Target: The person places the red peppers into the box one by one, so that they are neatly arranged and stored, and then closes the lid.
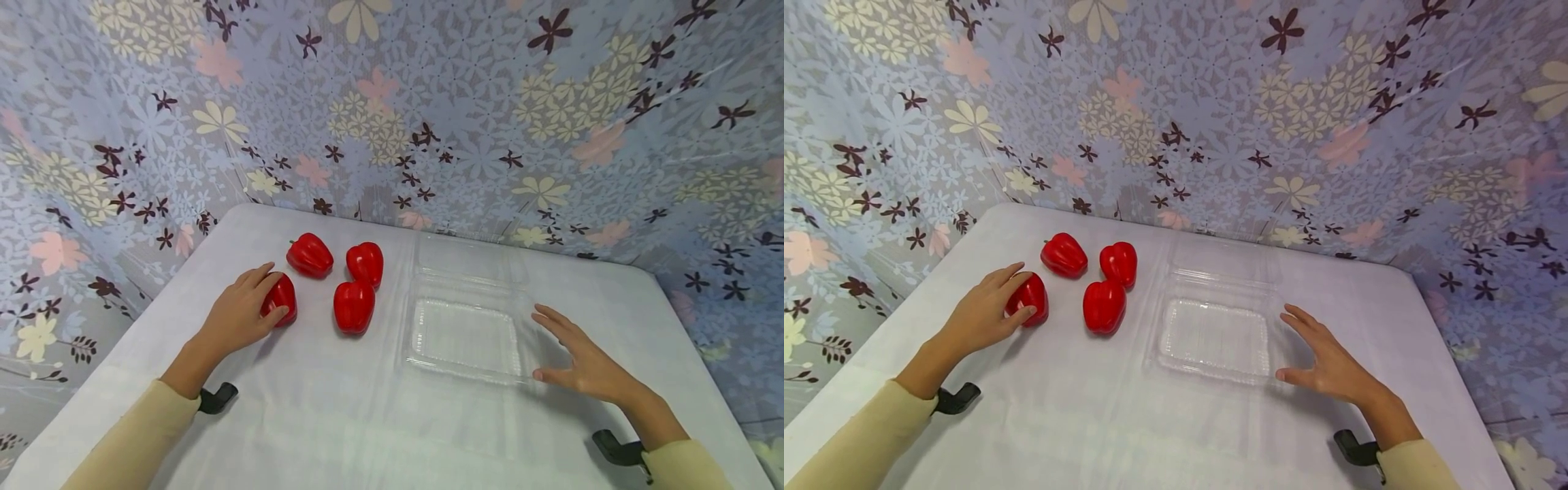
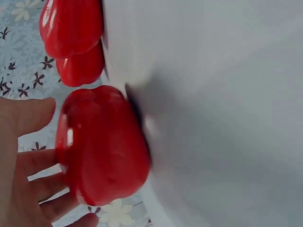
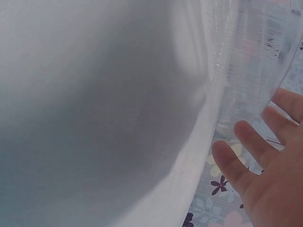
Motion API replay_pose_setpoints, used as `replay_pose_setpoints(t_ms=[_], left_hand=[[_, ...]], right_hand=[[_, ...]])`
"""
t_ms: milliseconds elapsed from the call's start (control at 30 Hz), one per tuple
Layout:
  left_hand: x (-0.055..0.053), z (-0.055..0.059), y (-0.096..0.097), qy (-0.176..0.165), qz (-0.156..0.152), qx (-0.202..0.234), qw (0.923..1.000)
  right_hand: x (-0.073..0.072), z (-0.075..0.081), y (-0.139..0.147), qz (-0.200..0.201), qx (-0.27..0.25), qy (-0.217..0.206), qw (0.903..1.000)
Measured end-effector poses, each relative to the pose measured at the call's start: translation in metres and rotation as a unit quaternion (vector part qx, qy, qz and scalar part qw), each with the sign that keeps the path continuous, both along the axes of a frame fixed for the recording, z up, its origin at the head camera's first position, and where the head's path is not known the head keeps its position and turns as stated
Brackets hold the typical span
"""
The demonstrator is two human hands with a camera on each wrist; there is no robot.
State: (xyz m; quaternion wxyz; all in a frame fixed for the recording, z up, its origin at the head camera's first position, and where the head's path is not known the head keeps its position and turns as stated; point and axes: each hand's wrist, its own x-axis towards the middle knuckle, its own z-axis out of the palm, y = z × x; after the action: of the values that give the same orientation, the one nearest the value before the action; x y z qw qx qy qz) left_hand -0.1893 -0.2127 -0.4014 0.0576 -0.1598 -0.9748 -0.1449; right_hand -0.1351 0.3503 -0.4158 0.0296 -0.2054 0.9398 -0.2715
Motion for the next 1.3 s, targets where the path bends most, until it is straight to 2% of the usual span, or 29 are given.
replay_pose_setpoints(t_ms=[200, 433, 567, 767, 933, 1067, 1300], left_hand=[[0.000, -0.005, -0.002, -0.020, 0.002, 0.009, 0.9998], [0.001, -0.005, -0.005, -0.018, -0.004, 0.015, 0.9997], [0.001, -0.003, -0.007, -0.041, -0.003, 0.020, 0.9990], [-0.004, 0.000, -0.010, -0.061, -0.022, 0.040, 0.9971], [-0.005, -0.002, -0.012, -0.086, -0.010, 0.066, 0.9940], [-0.005, -0.001, -0.011, -0.074, -0.011, 0.076, 0.9943], [-0.004, 0.003, -0.009, -0.055, -0.010, 0.052, 0.9971]], right_hand=[[0.001, 0.001, 0.000, -0.001, 0.002, 0.002, 1.0000], [0.002, 0.001, 0.000, 0.003, 0.001, -0.001, 1.0000], [0.002, 0.001, 0.001, 0.015, -0.006, 0.000, 0.9999], [0.002, 0.002, 0.000, 0.019, -0.006, 0.004, 0.9998], [0.002, 0.002, 0.000, 0.012, -0.001, 0.010, 0.9999], [0.002, 0.002, -0.001, 0.008, -0.002, 0.009, 0.9999], [0.003, 0.004, -0.001, 0.007, 0.003, -0.008, 0.9999]])
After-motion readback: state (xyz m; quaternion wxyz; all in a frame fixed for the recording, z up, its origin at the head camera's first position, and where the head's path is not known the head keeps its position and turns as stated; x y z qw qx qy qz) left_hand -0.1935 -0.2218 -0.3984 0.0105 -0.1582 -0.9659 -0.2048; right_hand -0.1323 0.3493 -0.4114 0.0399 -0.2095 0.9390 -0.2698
